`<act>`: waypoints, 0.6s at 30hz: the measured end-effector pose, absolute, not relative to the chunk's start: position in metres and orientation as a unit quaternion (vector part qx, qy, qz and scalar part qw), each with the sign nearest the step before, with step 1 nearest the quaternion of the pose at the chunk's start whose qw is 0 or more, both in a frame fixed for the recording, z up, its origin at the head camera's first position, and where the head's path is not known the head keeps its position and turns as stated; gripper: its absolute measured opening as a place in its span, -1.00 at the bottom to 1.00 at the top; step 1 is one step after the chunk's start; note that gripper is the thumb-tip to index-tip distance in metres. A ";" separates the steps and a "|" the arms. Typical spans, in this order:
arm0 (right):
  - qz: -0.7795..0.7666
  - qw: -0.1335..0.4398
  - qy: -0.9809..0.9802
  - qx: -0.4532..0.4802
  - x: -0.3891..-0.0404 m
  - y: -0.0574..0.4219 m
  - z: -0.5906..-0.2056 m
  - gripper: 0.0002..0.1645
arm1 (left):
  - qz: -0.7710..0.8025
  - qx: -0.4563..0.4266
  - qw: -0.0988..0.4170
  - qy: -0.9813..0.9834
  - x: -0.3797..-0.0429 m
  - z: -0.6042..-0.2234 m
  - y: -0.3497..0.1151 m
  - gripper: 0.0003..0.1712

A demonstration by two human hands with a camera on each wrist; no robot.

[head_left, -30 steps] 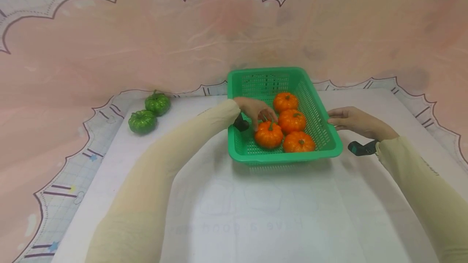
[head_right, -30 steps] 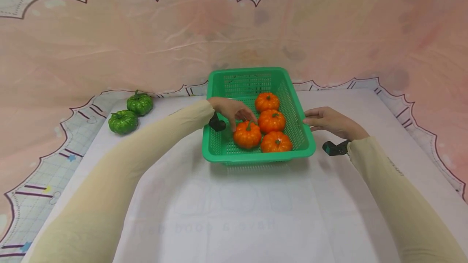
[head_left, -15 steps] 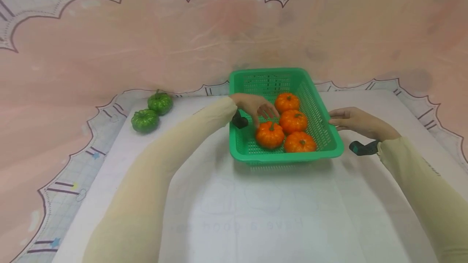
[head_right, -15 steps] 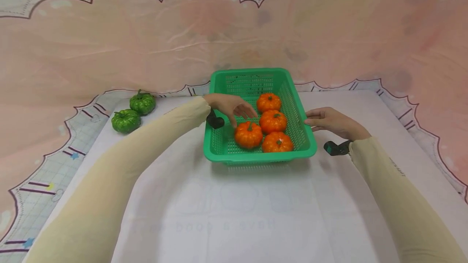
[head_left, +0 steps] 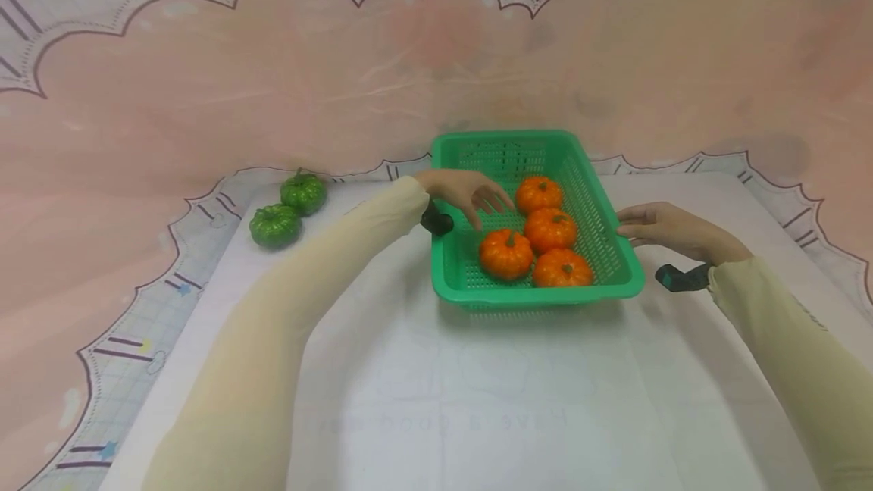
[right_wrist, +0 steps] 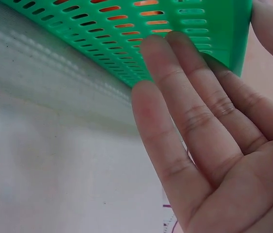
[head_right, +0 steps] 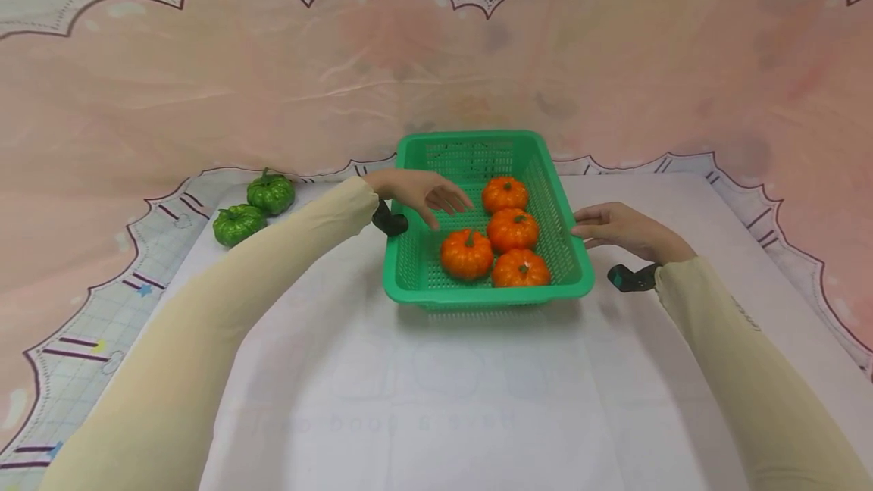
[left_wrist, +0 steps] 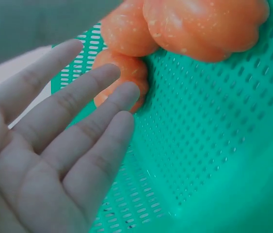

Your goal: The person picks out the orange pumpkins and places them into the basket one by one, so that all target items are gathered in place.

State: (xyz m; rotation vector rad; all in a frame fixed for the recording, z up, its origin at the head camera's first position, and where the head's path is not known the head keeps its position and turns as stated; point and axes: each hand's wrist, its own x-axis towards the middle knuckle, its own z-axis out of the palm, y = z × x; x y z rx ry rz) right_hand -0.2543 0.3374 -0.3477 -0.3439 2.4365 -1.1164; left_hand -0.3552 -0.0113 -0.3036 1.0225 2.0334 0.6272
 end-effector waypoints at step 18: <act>-0.393 0.203 0.888 -0.125 -0.259 0.344 -0.343 -0.35 | 0.299 0.385 0.334 0.807 -0.353 -0.296 -0.035 -0.28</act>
